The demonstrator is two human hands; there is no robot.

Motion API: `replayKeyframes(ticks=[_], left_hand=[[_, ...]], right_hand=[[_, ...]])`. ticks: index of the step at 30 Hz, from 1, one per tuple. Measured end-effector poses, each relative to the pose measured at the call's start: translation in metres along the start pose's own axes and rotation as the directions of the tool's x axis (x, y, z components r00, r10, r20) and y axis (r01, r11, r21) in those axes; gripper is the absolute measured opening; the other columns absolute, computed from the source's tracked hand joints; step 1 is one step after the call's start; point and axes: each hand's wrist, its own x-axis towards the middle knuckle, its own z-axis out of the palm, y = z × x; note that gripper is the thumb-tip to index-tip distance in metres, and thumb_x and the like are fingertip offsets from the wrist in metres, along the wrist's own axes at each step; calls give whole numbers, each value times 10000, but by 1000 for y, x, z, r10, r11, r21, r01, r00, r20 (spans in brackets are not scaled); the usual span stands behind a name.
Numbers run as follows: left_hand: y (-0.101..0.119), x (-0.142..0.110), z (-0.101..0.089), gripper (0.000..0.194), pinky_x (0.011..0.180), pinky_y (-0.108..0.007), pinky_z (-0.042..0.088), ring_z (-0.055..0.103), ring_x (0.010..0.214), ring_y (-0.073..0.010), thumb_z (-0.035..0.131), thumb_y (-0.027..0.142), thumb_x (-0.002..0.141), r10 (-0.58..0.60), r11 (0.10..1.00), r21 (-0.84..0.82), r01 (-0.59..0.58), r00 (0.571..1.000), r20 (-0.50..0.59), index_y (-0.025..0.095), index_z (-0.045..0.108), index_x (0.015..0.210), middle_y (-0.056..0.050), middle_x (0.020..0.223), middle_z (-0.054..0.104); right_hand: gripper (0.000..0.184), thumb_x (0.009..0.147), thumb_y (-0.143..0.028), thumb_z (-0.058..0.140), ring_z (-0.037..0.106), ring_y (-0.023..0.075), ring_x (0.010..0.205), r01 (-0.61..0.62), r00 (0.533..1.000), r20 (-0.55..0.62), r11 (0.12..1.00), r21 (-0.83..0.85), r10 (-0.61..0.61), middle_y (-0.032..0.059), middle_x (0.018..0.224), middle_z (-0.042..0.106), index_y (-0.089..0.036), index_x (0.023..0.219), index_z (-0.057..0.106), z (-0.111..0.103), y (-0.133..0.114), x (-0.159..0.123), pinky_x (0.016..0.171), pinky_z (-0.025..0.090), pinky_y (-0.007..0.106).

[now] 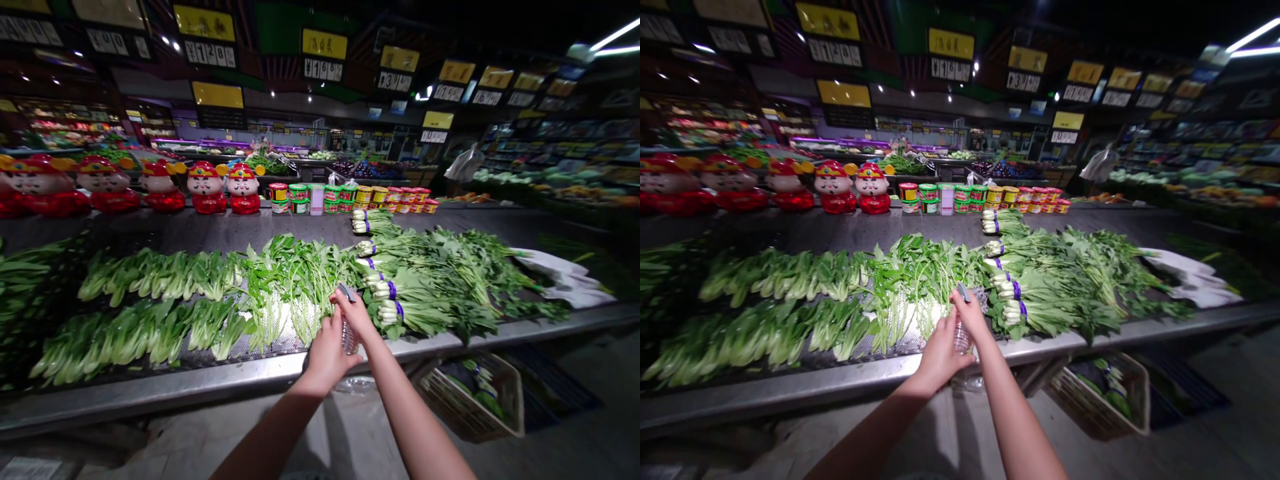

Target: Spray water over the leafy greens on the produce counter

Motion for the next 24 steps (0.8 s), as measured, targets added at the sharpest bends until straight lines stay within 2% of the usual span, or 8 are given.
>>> replayKeyframes(ticks=[5,9,16,20,24], left_hand=[[7,10,3,1121,807,-333,427,548,1021,-314,779,347,572,-42,999,3,42,999,-33,240,77,1439,-144,1235,473],[9,13,7,1150,827,-360,427,553,1020,-330,791,386,562,-55,998,-4,55,998,-40,243,65,1442,-151,1251,474],[2,18,18,1061,1006,-370,353,407,1240,-315,768,357,605,-4,992,-123,-10,994,-112,205,122,1433,-139,1394,369],[-2,22,28,1043,985,-365,378,461,1192,-299,764,344,608,-49,978,-206,20,990,-135,179,136,1425,-155,1358,406],[1,24,35,952,924,-341,419,517,1112,-273,791,330,571,-67,961,-274,24,986,-149,200,274,1360,-120,1242,506]], right_hand=[[387,753,-545,580,569,154,608,-14,998,62,1000,-2,14,25,690,641,-171,840,630,-3,-2,13,608,462,283],[395,740,-543,595,562,152,581,-49,996,74,999,22,47,13,657,628,-175,880,629,-7,3,21,588,459,287],[393,743,-490,627,616,187,770,-36,995,97,990,133,23,26,793,665,-205,1013,617,-21,-11,26,683,497,310],[422,744,-503,621,615,226,889,-69,991,128,978,195,44,54,900,679,-220,1057,608,-29,-18,27,623,526,312],[476,736,-492,637,602,241,980,-110,984,162,961,255,69,62,984,677,-236,1133,574,-36,-18,27,612,545,312]])
